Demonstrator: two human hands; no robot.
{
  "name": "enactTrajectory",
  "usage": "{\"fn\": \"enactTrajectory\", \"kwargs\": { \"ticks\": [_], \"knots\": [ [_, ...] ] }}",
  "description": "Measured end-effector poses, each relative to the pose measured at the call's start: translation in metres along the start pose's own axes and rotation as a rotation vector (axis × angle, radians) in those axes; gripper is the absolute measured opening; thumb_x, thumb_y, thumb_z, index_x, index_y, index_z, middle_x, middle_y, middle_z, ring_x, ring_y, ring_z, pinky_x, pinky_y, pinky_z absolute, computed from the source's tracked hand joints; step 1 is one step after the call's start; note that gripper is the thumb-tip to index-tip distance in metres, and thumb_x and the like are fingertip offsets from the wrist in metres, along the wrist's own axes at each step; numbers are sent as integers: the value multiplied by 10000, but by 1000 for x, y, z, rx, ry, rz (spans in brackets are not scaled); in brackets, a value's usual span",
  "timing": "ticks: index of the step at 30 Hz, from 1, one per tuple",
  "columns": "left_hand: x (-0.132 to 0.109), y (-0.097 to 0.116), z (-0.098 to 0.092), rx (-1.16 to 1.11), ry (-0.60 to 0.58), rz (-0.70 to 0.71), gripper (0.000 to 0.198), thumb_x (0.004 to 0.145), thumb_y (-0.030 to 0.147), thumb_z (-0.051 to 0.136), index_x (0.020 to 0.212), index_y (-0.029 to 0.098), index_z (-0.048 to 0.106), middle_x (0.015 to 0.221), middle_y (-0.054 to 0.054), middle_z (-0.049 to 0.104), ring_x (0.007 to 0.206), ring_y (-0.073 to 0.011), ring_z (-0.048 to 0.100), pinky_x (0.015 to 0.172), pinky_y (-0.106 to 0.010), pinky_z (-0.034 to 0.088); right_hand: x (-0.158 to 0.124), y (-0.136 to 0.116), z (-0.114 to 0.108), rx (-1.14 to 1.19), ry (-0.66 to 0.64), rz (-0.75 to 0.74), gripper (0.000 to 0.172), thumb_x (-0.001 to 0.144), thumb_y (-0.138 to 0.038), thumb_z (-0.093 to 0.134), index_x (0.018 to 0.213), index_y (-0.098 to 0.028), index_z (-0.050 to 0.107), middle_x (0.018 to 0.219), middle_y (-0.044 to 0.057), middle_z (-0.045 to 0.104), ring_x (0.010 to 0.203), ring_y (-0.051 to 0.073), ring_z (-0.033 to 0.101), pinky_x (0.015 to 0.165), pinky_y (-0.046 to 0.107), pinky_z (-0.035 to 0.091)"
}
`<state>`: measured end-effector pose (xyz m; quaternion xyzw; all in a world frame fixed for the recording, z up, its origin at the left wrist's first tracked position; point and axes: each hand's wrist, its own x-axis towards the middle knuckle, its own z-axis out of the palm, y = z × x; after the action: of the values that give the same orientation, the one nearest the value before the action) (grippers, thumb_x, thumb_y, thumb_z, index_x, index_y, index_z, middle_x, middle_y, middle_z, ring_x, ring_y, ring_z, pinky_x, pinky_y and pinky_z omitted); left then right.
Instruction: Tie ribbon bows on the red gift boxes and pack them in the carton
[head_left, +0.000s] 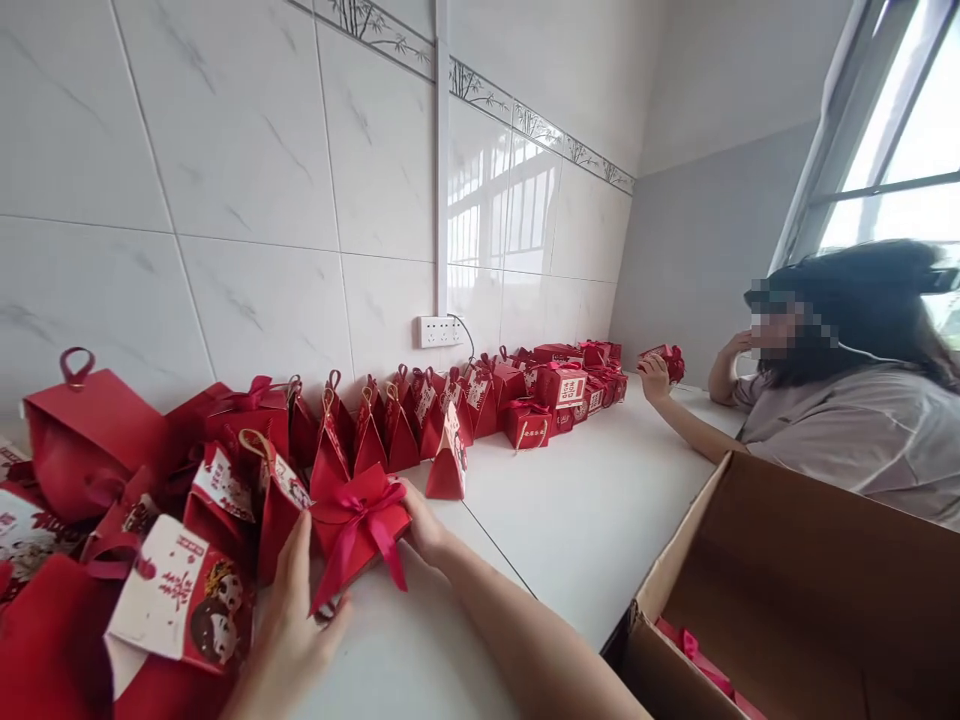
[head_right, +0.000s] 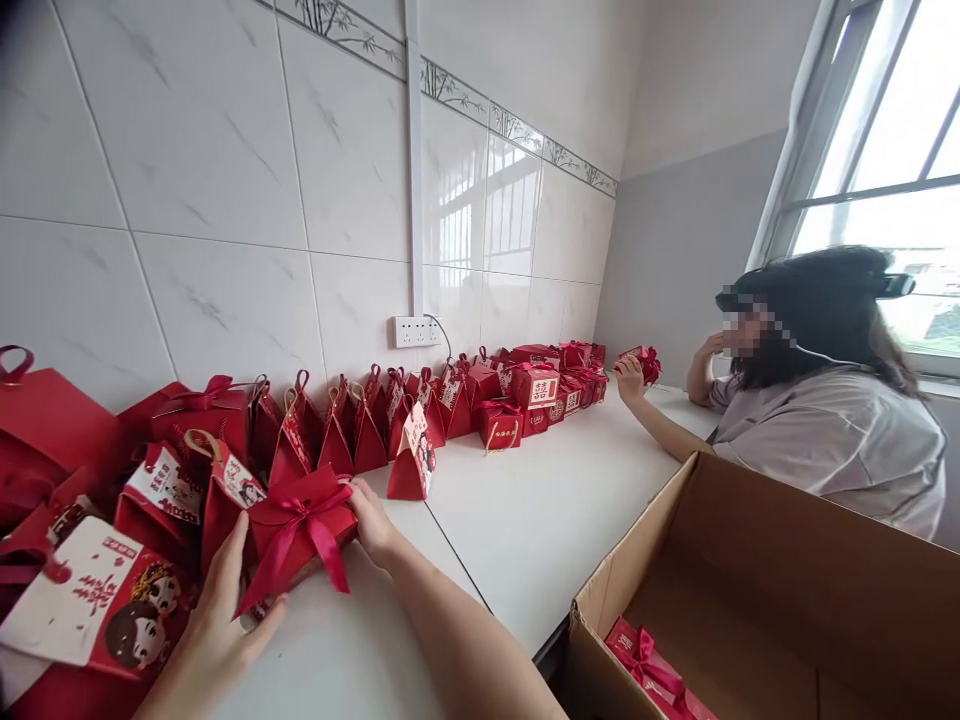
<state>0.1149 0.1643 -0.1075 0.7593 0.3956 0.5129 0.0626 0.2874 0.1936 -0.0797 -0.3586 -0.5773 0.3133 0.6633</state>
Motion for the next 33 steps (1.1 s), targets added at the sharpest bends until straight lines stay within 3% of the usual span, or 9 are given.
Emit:
{"fn": "enactTrajectory", "kwargs": {
  "ticks": [3,5,8,11,13,17,23,27,33],
  "knots": [
    [0,10,-9,-102,-29,14,701,812,253,483,1459,263,211,1502,-89,288,1382,-311,282,1109,-500,302,-2,-1,-1,63,51,27,288,839,-481,439,928,-223,532,846,44,634,794,214,607,703,343,503],
    [0,19,-14,-176,-1,12,587,815,286,498,1382,234,353,1418,-113,397,1316,-296,389,1073,-473,359,-5,-4,-2,96,89,27,311,830,-485,433,986,-221,485,899,44,614,838,207,596,754,344,493],
    [3,31,-16,-220,114,-65,347,803,386,535,1101,209,551,1077,-93,587,1022,-241,592,884,-392,505,-9,-9,-2,127,113,8,345,819,-491,452,1032,-221,449,993,60,590,927,208,580,841,359,468],
    [5,39,-13,-203,175,-181,235,799,444,536,797,212,573,764,-24,598,742,-177,607,724,-319,522,-12,-12,-2,144,101,-7,369,816,-495,472,1056,-219,434,1039,79,583,982,221,571,885,385,453],
    [6,41,-12,-216,191,-252,245,791,454,550,756,211,557,693,-8,593,676,-163,597,670,-298,514,-13,-12,-2,146,94,-15,366,822,-496,471,1057,-219,430,1055,89,586,1000,228,568,889,399,452],
    [6,41,-12,-253,203,-290,241,778,431,594,827,199,552,707,-9,579,668,-151,585,641,-279,501,-13,-13,-4,135,65,-32,342,835,-492,458,1050,-227,436,1066,89,593,1002,235,572,874,412,459],
    [8,41,-19,-101,323,-64,407,834,397,553,1190,202,520,978,-80,513,853,-174,530,741,-324,503,-15,-18,-6,93,-142,-24,378,777,-511,543,1014,-220,493,989,72,615,906,243,594,820,402,474],
    [10,38,-19,-51,287,-74,278,860,400,533,1055,212,597,962,-75,517,895,-187,523,746,-330,505,-17,-17,-8,-53,-257,-41,406,821,-537,473,1079,-224,446,1010,73,600,919,242,580,858,417,451],
    [11,36,-18,-54,294,-139,157,847,355,560,896,206,574,898,-49,547,845,-171,538,752,-324,499,-17,-14,-11,-202,-318,-82,474,840,-558,464,1158,-209,423,1170,122,551,1046,268,548,904,456,443]
  ]
}}
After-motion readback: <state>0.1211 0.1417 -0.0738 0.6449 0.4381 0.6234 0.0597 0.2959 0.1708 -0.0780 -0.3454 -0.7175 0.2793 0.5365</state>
